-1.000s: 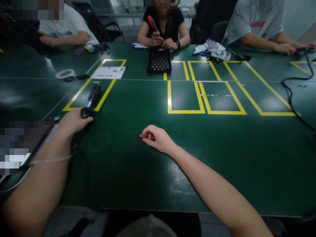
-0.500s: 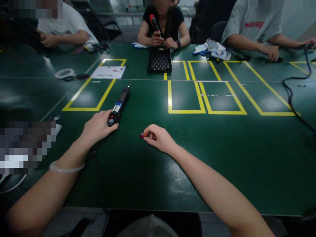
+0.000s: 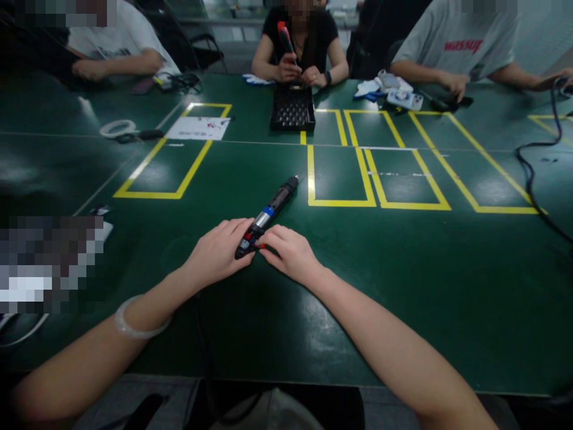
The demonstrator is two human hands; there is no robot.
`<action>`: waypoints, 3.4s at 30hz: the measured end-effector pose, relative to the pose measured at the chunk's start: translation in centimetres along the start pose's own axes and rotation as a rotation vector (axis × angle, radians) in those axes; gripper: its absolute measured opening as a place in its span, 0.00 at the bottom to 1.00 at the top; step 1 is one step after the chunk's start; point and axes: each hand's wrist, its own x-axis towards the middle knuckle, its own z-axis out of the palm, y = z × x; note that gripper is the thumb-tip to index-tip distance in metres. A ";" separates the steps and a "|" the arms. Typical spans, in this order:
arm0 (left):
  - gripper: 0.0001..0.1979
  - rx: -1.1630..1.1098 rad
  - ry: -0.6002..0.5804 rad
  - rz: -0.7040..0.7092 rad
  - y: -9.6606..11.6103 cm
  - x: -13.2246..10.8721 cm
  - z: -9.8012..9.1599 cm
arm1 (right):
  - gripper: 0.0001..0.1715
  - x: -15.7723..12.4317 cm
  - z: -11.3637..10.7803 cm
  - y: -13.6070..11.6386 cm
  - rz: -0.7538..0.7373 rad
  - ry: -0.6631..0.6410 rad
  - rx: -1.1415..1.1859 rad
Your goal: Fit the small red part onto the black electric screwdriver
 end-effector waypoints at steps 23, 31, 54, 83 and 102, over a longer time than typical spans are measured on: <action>0.31 -0.002 0.069 0.026 2.0 -0.3 0.5 | 0.11 -0.3 0.1 0.0 -0.053 -0.060 -0.160; 0.27 0.021 0.054 -0.040 2.9 -0.2 0.6 | 0.06 -0.1 0.1 0.2 0.075 0.036 0.089; 0.30 0.273 -0.045 -0.414 -7.3 1.0 -0.5 | 0.07 -0.2 -0.7 0.8 0.162 0.049 0.180; 0.17 0.183 0.053 -0.691 -17.4 -2.3 -1.7 | 0.07 -0.1 -0.7 0.8 0.170 0.012 0.188; 0.29 0.225 0.033 -0.924 -15.8 -2.0 -2.2 | 0.07 -0.1 -0.7 0.8 0.183 0.003 0.203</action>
